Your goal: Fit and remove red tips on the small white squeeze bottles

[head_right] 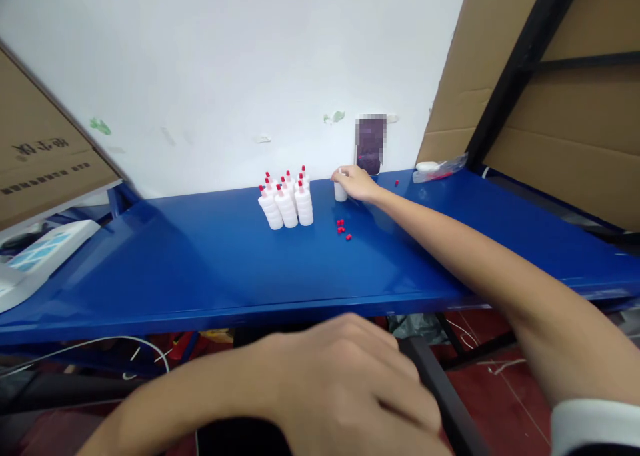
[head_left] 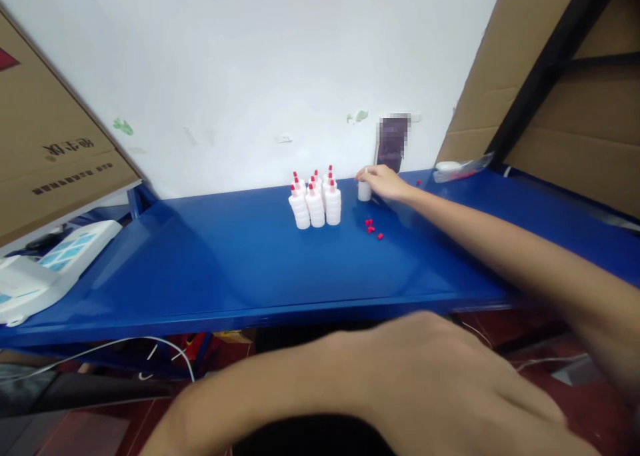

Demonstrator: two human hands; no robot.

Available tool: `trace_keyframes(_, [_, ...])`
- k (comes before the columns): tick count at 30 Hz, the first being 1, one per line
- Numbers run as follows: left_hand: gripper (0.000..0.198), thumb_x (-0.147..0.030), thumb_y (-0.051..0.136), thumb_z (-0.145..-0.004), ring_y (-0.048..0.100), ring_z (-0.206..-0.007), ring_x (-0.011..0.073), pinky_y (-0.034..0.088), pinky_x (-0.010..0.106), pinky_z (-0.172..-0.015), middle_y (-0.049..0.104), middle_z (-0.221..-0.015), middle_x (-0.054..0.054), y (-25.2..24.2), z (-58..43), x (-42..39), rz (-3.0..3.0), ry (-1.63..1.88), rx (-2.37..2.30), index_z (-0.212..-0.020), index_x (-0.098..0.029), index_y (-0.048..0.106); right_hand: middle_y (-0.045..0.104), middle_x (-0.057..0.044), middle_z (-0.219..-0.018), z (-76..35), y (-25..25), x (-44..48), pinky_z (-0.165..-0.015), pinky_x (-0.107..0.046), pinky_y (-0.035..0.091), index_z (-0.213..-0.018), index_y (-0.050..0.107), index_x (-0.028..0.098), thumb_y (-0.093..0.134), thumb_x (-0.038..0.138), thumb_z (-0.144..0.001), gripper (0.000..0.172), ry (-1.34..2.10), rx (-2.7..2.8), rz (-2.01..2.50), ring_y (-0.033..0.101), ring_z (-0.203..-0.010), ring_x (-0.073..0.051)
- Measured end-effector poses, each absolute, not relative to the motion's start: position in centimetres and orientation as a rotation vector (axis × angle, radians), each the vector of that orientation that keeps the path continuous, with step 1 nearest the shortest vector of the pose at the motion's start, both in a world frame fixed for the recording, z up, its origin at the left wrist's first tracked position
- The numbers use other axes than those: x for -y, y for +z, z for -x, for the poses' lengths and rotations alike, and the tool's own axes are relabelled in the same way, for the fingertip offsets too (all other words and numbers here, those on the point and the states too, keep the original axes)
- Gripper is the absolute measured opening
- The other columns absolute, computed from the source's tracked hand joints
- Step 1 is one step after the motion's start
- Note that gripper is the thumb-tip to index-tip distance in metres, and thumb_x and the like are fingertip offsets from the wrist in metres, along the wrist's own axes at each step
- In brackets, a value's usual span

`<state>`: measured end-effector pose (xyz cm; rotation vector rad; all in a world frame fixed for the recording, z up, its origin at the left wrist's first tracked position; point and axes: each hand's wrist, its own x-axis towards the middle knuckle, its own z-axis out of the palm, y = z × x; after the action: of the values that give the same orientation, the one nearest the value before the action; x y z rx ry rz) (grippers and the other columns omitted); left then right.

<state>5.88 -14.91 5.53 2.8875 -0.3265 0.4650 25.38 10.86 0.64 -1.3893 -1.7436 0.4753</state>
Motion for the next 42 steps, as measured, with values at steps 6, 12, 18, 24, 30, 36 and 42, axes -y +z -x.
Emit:
trace_keyframes(6, [0.019,-0.022,0.048,-0.093,0.061,-0.077,0.0143,0.046,0.029,-0.064,0.068,-0.088,0.003,4.7,-5.3,7.1,-3.056,0.537,-0.059,-0.088,-0.019,0.067,0.075,-0.006,-0.075,-26.2,0.1,-8.8,-0.069,-0.03,0.051,-0.072,0.071,0.018,0.054,0.023,-0.084,0.022,0.629,1.574,1.267,0.069,-0.073,-0.02])
trace_keyframes(12, [0.023,-0.023,0.04,-0.093,0.056,-0.076,0.0161,0.043,0.031,-0.068,0.066,-0.097,0.006,2.8,-4.0,-0.2,-3.056,0.683,-0.56,-0.087,-0.017,0.062,0.068,-0.003,-0.063,-25.3,0.1,-7.4,-0.055,-0.025,0.048,-0.068,0.06,0.02,0.058,0.025,-0.085,0.018,0.801,1.582,1.121,0.061,-0.057,-0.015])
trace_keyframes(18, [0.017,-0.02,0.044,-0.089,0.055,-0.073,0.0162,0.038,0.031,-0.065,0.064,-0.082,0.003,1.1,-3.9,0.5,-2.958,0.805,-0.606,-0.078,-0.018,0.056,0.056,0.001,-0.05,-24.8,-0.4,-6.1,-0.041,-0.025,0.039,-0.063,0.055,0.022,0.059,0.027,-0.08,0.018,0.739,1.507,1.018,0.051,-0.042,-0.013])
trace_keyframes(24, [0.033,-0.028,0.047,-0.095,0.052,-0.069,0.0135,0.039,0.03,-0.065,0.06,-0.083,0.004,0.6,-4.4,0.5,-2.865,0.81,-0.661,-0.064,-0.018,0.049,0.051,0.002,-0.047,-25.0,-0.8,-5.4,-0.037,-0.026,0.033,-0.059,0.055,0.022,0.058,0.03,-0.075,0.018,0.678,1.488,0.943,0.044,-0.038,-0.012])
trace_keyframes(30, [0.018,-0.027,0.052,-0.098,0.058,-0.075,0.0131,0.045,0.028,-0.07,0.066,-0.104,0.005,0.5,-4.4,0.3,-2.821,0.821,-0.615,-0.092,-0.018,0.066,0.053,0.002,-0.053,-25.5,-0.8,-5.1,-0.05,-0.029,0.036,-0.067,0.056,0.022,0.057,0.035,-0.07,0.013,0.361,1.745,0.85,0.046,-0.047,-0.015])
trace_keyframes(36, [0.025,-0.023,0.052,-0.099,0.059,-0.104,0.0218,0.049,0.035,-0.095,0.069,-0.116,0.008,0.3,-4.6,0.0,-2.939,0.66,-0.554,-0.114,-0.019,0.071,0.054,0.001,-0.059,-25.2,-0.4,-4.9,-0.064,-0.032,0.037,-0.068,0.057,0.022,0.057,0.036,-0.075,0.015,0.029,1.933,1.049,0.046,-0.056,-0.016])
trace_keyframes(42, [0.031,-0.028,0.05,-0.103,0.052,-0.107,0.0246,0.045,0.041,-0.103,0.061,-0.132,0.01,0.3,-4.6,-0.1,-3.0,0.534,-0.622,-0.121,-0.02,0.074,0.052,0.001,-0.057,-24.9,-0.3,-5.0,-0.065,-0.033,0.035,-0.062,0.055,0.023,0.054,0.034,-0.081,0.022,0.094,1.876,1.196,0.046,-0.059,-0.017])
